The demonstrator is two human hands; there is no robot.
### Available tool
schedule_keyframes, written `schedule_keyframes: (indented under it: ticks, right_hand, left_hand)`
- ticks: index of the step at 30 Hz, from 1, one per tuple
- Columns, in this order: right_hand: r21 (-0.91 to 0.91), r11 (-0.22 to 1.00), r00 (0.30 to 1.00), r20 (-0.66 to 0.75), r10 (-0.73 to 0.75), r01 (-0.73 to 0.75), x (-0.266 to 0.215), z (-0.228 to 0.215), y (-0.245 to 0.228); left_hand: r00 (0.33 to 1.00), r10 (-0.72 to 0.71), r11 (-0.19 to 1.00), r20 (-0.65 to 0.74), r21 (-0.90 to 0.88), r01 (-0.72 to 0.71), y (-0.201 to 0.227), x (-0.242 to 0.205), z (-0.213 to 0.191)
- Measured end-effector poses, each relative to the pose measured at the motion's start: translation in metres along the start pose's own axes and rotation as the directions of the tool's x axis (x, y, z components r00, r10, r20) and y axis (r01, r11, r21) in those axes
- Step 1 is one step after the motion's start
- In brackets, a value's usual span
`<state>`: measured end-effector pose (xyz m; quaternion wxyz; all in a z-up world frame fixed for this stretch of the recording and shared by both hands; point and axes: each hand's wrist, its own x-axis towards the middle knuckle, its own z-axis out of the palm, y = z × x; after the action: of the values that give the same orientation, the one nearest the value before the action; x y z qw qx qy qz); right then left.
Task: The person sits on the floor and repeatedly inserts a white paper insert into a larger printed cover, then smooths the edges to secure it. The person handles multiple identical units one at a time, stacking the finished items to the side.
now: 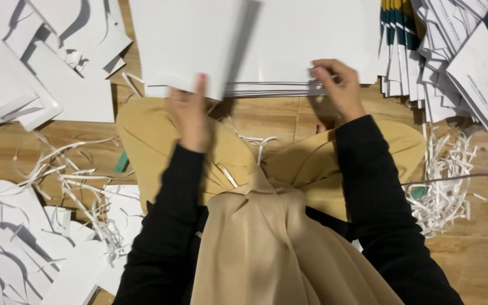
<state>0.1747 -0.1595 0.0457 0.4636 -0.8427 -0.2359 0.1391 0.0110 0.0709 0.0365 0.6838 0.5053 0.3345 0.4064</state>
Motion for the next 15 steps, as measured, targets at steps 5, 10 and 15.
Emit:
schedule_keyframes:
  ticks: [5,10,15]
  right_hand:
    - [0.592,0.762,0.950,0.297,0.096,-0.262,-0.022,0.030,-0.014]
    - [0.454,0.874,0.968,0.241,0.069,-0.175,-0.004,0.021,0.009]
    - [0.331,0.942,0.984,0.176,-0.008,-0.052,0.005,0.026,0.005]
  left_hand:
    - [0.892,-0.344,0.939,0.294,0.134,0.318,-0.043,-0.056,0.056]
    - [0.708,-0.542,0.840,0.452,0.251,0.482,0.002,-0.049,0.052]
    - [0.634,-0.513,0.845,0.579,0.468,0.256,-0.017,-0.023,0.030]
